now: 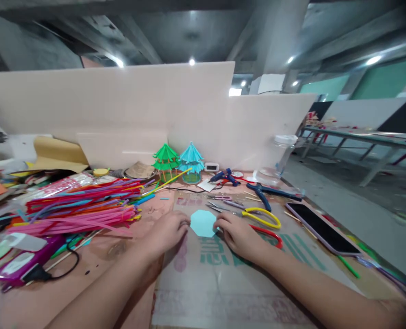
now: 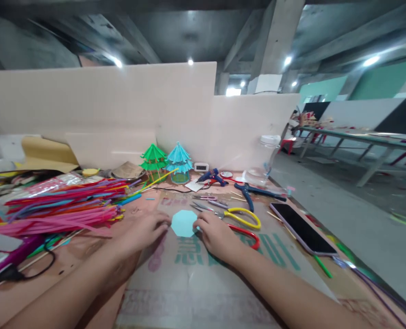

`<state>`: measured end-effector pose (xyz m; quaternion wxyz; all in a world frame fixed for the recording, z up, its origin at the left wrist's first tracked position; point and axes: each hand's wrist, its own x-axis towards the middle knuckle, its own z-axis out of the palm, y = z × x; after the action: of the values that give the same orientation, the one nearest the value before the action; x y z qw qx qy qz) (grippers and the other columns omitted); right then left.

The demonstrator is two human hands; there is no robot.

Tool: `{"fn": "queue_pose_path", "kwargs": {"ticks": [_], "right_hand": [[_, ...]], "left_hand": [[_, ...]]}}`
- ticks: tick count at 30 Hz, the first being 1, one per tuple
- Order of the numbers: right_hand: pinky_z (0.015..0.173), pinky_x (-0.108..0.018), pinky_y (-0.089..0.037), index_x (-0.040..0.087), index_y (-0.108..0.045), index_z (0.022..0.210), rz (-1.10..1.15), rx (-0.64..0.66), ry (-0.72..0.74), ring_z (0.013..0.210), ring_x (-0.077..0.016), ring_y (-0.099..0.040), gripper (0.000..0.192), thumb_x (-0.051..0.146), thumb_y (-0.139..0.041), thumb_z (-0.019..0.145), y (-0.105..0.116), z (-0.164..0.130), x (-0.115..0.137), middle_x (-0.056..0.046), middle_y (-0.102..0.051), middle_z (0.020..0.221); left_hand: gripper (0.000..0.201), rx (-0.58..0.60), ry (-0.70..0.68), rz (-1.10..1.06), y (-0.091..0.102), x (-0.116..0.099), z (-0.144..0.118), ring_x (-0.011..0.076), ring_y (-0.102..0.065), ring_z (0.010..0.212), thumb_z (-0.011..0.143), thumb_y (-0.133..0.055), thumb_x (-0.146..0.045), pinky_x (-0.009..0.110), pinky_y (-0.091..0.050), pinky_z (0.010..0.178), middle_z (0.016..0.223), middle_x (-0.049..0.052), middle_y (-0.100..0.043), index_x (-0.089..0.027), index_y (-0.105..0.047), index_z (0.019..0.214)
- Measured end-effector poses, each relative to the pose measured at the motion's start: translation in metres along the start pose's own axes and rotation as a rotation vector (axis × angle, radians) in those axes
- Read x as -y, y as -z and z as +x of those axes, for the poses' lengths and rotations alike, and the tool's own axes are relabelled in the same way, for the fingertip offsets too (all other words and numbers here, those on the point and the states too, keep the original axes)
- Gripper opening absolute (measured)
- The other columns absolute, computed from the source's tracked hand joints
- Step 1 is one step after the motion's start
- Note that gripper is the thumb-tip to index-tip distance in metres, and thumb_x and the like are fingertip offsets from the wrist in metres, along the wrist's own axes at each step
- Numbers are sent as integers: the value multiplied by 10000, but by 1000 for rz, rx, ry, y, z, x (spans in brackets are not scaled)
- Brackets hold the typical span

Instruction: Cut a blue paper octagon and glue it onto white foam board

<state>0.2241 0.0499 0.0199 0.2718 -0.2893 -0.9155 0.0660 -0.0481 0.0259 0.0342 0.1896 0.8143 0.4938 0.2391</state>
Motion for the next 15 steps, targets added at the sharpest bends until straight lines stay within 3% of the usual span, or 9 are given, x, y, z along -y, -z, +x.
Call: {"fn": "queue_pose_path", "kwargs": {"ticks": [3,6,10,15], "right_hand": [[796,-362,-536,207,-624,996,-9,-28,-23,928,-237,-632,312,2,-430,864,2,0,3,-111,-639,1020],[787,-378,-548,213,-602,975,-16,-10,-76,910,-244,-639,263,38,-423,894,3,0,4,-111,-641,1004],[814,-406,-553,211,-594,1022,-23,59,-131,930,-252,-644,252,88,-394,933,2,0,3,-129,-642,1043],[842,-396,-566,207,-621,1059,-79,92,-177,972,-244,-668,284,130,-364,967,3,3,5,-132,-663,1074]], "left_hand": [[287,2,38,91,11,-7,1,231,-657,1042,984,-623,-361,441,-568,890,1256,92,-641,-197,-633,1220],[297,-41,100,186,34,-2,12,232,-657,1042,984,-623,-363,434,-572,882,1268,93,-634,-203,-627,1234],[314,-199,218,338,98,30,51,238,-659,1045,978,-634,-364,439,-572,878,1256,92,-637,-195,-620,1241],[332,-465,356,534,187,99,110,248,-643,1087,982,-626,-358,463,-562,910,1312,104,-611,-202,-604,1275]]}}
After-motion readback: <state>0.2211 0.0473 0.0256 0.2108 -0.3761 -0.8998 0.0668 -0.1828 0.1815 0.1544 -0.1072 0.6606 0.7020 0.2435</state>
